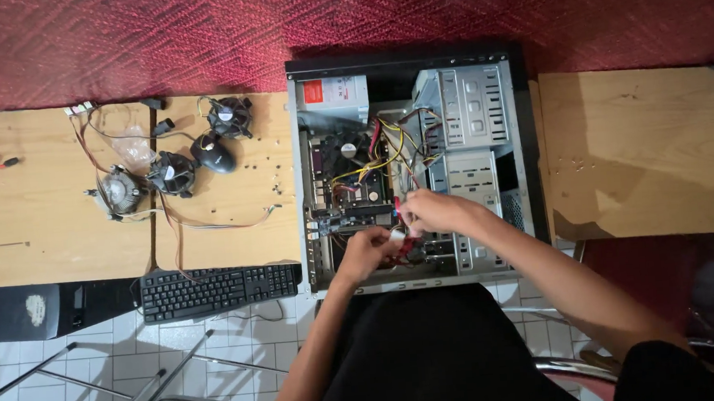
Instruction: Organizing and connecting internal power and data cables inside a desktop computer case.
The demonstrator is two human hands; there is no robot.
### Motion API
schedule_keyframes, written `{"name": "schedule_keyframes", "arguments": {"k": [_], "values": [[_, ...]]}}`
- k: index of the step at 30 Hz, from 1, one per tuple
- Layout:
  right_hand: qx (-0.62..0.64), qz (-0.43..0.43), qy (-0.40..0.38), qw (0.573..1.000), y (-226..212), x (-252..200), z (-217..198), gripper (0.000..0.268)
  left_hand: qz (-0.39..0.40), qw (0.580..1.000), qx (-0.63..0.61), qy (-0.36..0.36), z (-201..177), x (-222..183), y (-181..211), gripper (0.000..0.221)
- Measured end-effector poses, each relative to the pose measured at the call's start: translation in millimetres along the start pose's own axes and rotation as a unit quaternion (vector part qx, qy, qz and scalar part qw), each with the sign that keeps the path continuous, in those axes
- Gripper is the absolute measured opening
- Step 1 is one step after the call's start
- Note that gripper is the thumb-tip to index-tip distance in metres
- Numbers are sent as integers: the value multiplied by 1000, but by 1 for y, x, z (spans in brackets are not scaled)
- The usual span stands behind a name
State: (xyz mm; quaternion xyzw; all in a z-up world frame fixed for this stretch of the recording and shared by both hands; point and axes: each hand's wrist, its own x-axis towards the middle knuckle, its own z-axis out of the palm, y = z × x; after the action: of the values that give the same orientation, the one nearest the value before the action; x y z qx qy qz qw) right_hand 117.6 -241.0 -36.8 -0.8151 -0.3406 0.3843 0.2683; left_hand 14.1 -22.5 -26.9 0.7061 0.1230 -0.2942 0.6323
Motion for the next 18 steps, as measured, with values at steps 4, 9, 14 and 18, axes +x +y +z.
{"name": "schedule_keyframes", "arguments": {"k": [4, 9, 14, 18], "values": [[94, 84, -8, 992, -46, -4, -34, 16, 1, 1000, 10, 11, -3, 9, -9, 18], [164, 125, -19, 978, -59, -3, -53, 22, -27, 999, 5, 18, -4, 15, -8, 17], [240, 114, -13, 964, -48, 9, -55, 25, -34, 999, 6, 14, -6, 24, -21, 18], [272, 130, -28, 953, -58, 8, -53, 33, -34, 999, 39, 9, -6, 4, 10, 23]]}}
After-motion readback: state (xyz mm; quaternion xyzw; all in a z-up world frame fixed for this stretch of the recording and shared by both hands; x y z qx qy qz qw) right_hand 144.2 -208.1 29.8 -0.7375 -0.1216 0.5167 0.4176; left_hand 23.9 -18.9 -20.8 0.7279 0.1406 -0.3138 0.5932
